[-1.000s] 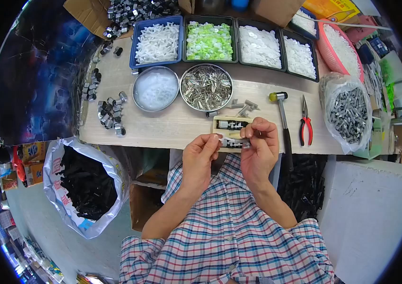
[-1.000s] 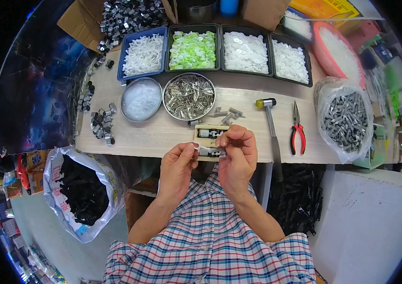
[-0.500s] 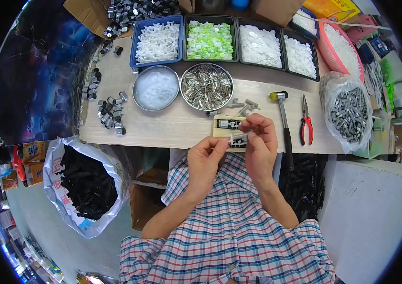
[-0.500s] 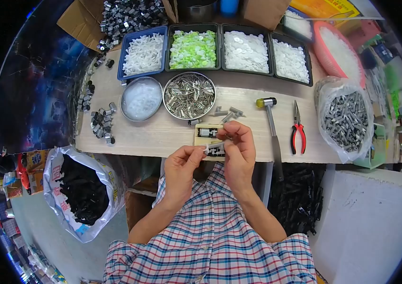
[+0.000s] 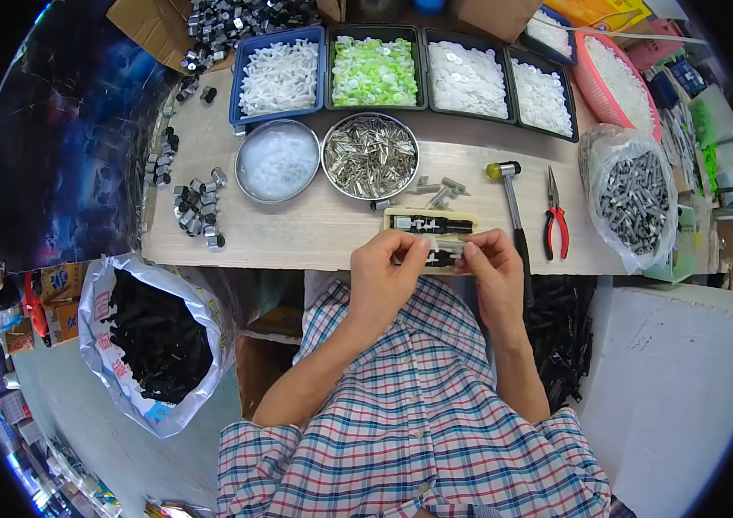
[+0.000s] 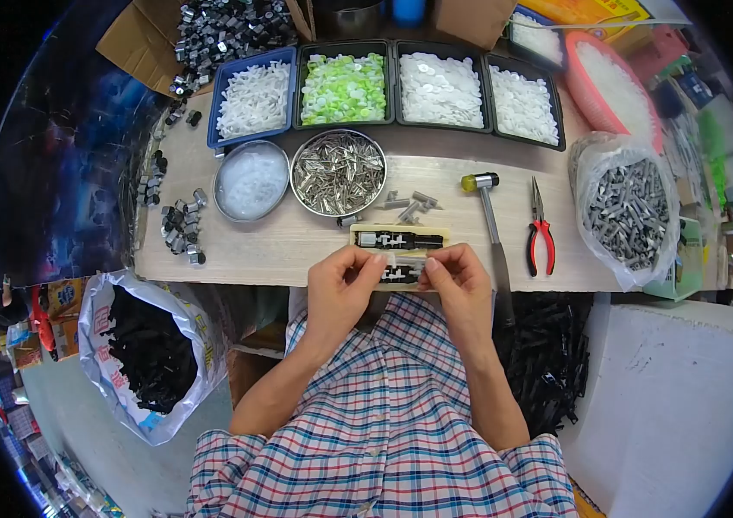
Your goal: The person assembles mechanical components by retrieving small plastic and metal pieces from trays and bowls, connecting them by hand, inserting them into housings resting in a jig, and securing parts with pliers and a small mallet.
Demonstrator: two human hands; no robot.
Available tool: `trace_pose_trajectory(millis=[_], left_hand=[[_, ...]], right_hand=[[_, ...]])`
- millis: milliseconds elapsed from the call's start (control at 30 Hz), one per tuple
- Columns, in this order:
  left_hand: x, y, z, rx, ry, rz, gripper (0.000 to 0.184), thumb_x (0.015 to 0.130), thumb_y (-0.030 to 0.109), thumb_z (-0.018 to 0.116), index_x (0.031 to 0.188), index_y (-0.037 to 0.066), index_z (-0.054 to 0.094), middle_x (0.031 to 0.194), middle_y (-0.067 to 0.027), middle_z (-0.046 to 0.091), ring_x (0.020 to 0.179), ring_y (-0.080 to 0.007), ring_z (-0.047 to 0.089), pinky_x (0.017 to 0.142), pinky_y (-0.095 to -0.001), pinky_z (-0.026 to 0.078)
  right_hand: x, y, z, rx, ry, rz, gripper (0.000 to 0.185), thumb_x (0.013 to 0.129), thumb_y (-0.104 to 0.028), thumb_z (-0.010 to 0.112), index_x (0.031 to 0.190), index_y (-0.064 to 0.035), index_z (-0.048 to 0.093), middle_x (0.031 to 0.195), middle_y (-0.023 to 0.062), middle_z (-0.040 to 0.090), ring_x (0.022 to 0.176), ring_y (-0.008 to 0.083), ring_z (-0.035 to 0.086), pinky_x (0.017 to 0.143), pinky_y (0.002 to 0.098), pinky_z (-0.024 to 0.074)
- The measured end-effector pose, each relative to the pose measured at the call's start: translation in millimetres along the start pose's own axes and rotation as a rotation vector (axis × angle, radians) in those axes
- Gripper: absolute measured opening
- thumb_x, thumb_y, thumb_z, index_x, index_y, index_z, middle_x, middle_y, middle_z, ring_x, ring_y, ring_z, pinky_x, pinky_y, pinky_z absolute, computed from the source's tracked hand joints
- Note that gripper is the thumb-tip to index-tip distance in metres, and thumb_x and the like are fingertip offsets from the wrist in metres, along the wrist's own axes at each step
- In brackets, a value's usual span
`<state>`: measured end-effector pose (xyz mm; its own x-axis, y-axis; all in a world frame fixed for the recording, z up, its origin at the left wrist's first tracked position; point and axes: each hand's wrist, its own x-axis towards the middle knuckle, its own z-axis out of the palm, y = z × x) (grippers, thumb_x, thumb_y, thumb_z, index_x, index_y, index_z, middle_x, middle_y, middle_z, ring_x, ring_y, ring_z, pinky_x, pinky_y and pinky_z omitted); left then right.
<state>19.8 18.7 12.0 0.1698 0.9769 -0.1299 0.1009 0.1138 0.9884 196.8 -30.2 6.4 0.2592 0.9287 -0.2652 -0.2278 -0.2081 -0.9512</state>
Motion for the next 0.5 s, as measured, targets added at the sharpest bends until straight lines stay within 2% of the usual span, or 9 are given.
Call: trace_pose_trajectory(millis=[67,167,267,367,500], left_hand=[[11,1,0,0.092,-0.063,-0.042,0.019,0.094,0.014,0.071,0.087,-0.004,0.072,0.075,-0.0096,0.068,0.063,-0.0112,0.059,0.057,-0.0291,0.045],[25,2,2,0.212,-0.152,-0.042,0.022,0.093,0.015,0.07,0.081,-0.004,0.07,0.072,-0.0138,0.065,0.061,-0.0217,0.062,0.059,-0.0349,0.048],[32,-3,3,0.566,-0.007,0.362,0.021,0.096,0.016,0.069,0.085,-0.002,0.071,0.069,-0.0109,0.062,0.063,-0.0265,0.061,0.06,-0.0365,0.047],[40,0,2,0.498,0.068,0.467,0.011,0.093,0.01,0.069,0.089,0.0,0.071,0.079,-0.0145,0.064,0.076,-0.036,0.063,0.069,-0.0421,0.05],[45,-8,8,0.517,0.008,0.633,0.005,0.087,0.004,0.072,0.091,0.001,0.07,0.088,-0.0111,0.065,0.084,-0.0314,0.063,0.074,-0.0419,0.051]], right_hand=[[4,-6,-3,-0.07,0.021,-0.022,0.012,0.102,-0.012,0.065,0.105,-0.0014,0.061,0.089,0.0035,0.065,0.081,0.009,0.064,0.078,0.026,0.0562],[11,-4,-13,-0.156,0.015,-0.08,0.011,0.102,-0.011,0.064,0.103,-0.0012,0.061,0.087,0.003,0.065,0.079,0.0087,0.063,0.075,0.0245,0.0541],[20,-2,-20,-0.223,0.079,-0.144,0.01,0.101,-0.011,0.065,0.101,-0.001,0.062,0.083,0.0019,0.064,0.077,0.0083,0.062,0.071,0.0237,0.0515],[31,5,-27,-0.267,0.119,-0.142,0.011,0.1,-0.011,0.066,0.099,-0.0006,0.063,0.082,0.0004,0.063,0.075,0.0064,0.059,0.068,0.0224,0.0485],[36,7,-28,-0.397,0.105,-0.131,0.011,0.099,-0.01,0.067,0.097,0.0001,0.063,0.081,-0.0009,0.062,0.073,0.0043,0.056,0.067,0.0212,0.046]])
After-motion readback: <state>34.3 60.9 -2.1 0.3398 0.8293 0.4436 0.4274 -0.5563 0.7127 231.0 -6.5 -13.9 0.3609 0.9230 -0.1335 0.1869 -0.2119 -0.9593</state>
